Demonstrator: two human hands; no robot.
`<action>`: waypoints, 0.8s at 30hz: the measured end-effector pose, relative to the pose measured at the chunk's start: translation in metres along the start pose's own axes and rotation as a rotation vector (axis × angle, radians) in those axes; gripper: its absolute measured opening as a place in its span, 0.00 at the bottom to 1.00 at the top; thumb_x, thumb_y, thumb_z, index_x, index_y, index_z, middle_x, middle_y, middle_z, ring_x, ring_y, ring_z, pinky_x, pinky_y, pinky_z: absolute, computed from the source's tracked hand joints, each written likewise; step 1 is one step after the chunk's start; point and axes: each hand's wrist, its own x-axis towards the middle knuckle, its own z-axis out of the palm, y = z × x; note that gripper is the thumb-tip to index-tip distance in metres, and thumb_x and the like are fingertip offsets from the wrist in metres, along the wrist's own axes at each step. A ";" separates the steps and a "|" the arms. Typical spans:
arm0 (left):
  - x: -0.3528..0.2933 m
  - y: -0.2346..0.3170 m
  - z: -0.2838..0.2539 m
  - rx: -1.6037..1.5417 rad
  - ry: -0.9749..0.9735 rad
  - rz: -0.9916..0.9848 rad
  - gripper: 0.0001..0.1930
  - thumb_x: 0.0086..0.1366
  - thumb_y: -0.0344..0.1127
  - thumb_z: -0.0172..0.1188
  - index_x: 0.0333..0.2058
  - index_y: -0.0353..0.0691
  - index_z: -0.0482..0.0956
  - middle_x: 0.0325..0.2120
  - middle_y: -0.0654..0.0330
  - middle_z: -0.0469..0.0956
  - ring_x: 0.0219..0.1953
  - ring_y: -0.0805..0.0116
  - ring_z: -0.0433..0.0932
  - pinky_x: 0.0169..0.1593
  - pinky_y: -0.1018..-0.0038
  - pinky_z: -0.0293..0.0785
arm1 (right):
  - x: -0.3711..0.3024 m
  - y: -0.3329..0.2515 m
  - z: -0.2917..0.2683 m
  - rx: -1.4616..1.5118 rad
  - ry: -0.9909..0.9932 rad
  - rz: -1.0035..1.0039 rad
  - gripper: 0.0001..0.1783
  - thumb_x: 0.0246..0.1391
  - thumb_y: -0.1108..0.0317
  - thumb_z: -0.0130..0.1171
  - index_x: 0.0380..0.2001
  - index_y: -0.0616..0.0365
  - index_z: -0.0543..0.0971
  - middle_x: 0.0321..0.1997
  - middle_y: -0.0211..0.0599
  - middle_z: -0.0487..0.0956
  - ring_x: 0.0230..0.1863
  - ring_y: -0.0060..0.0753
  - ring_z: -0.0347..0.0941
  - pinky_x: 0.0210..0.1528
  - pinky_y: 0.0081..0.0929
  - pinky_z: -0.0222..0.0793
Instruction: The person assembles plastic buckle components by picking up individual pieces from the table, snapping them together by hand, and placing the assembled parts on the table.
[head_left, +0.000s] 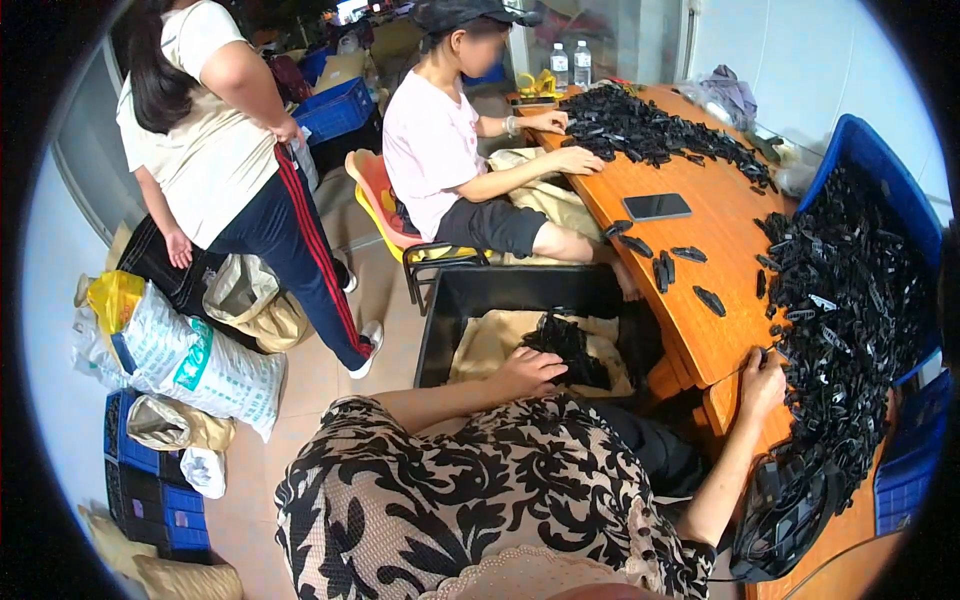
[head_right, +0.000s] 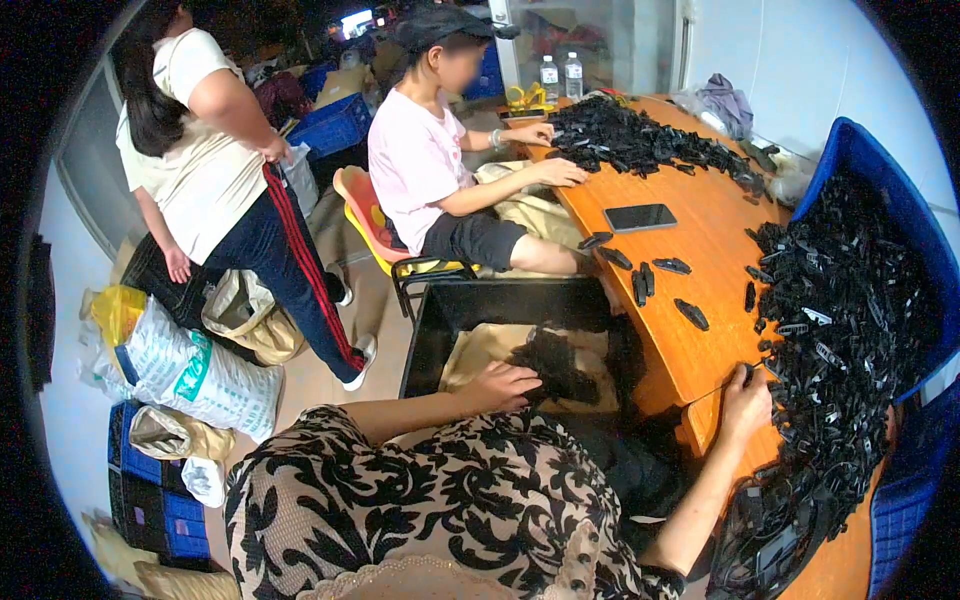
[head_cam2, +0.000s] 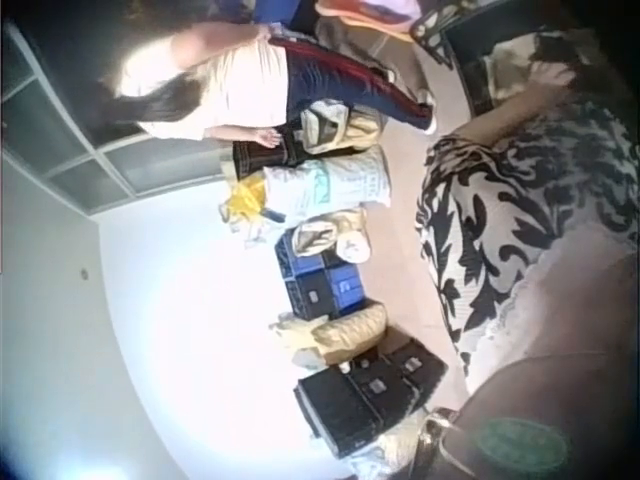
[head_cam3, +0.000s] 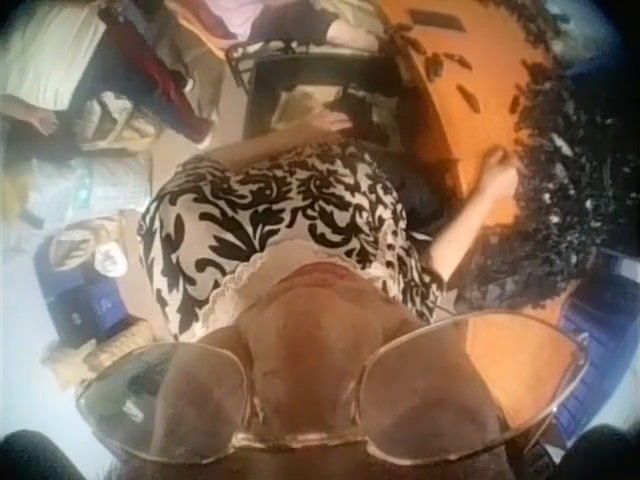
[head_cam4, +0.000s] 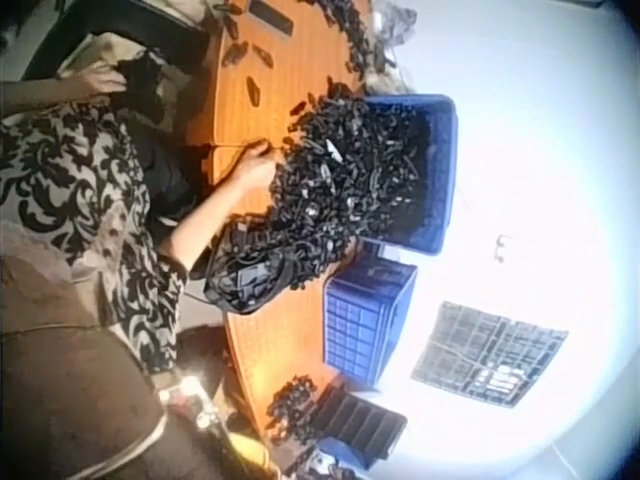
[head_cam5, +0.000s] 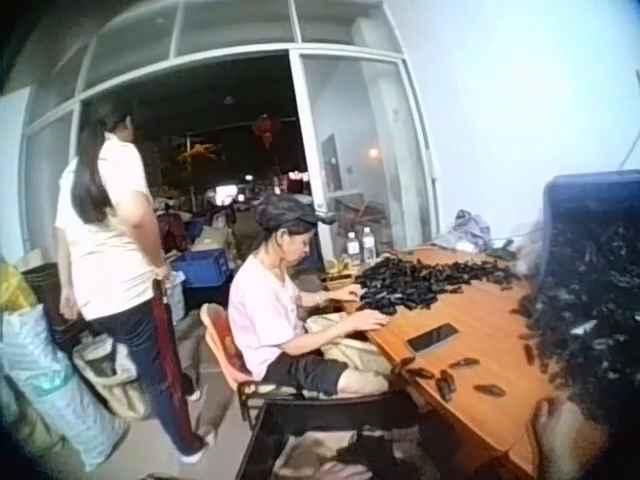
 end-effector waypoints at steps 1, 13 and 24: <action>-0.004 0.000 -0.002 0.014 -0.020 -0.023 0.29 0.61 0.44 0.68 0.61 0.50 0.75 0.57 0.62 0.75 0.54 0.61 0.76 0.59 0.62 0.67 | -0.002 -0.001 -0.001 -0.003 -0.007 0.000 0.21 0.60 0.46 0.61 0.35 0.56 0.80 0.28 0.57 0.83 0.33 0.64 0.81 0.35 0.57 0.74; -0.014 -0.023 -0.006 -0.011 -0.396 -0.168 0.25 0.63 0.37 0.62 0.59 0.46 0.74 0.54 0.57 0.77 0.52 0.53 0.77 0.54 0.55 0.70 | 0.001 -0.022 -0.010 0.059 -0.065 0.084 0.18 0.58 0.50 0.59 0.35 0.54 0.84 0.29 0.53 0.84 0.34 0.58 0.83 0.40 0.53 0.77; 0.201 0.083 -0.081 -0.199 0.206 0.293 0.23 0.64 0.30 0.64 0.58 0.39 0.76 0.57 0.52 0.76 0.59 0.51 0.74 0.61 0.59 0.67 | -0.003 -0.015 -0.013 0.091 0.001 0.074 0.16 0.56 0.53 0.62 0.29 0.55 0.81 0.31 0.47 0.83 0.32 0.55 0.82 0.37 0.52 0.76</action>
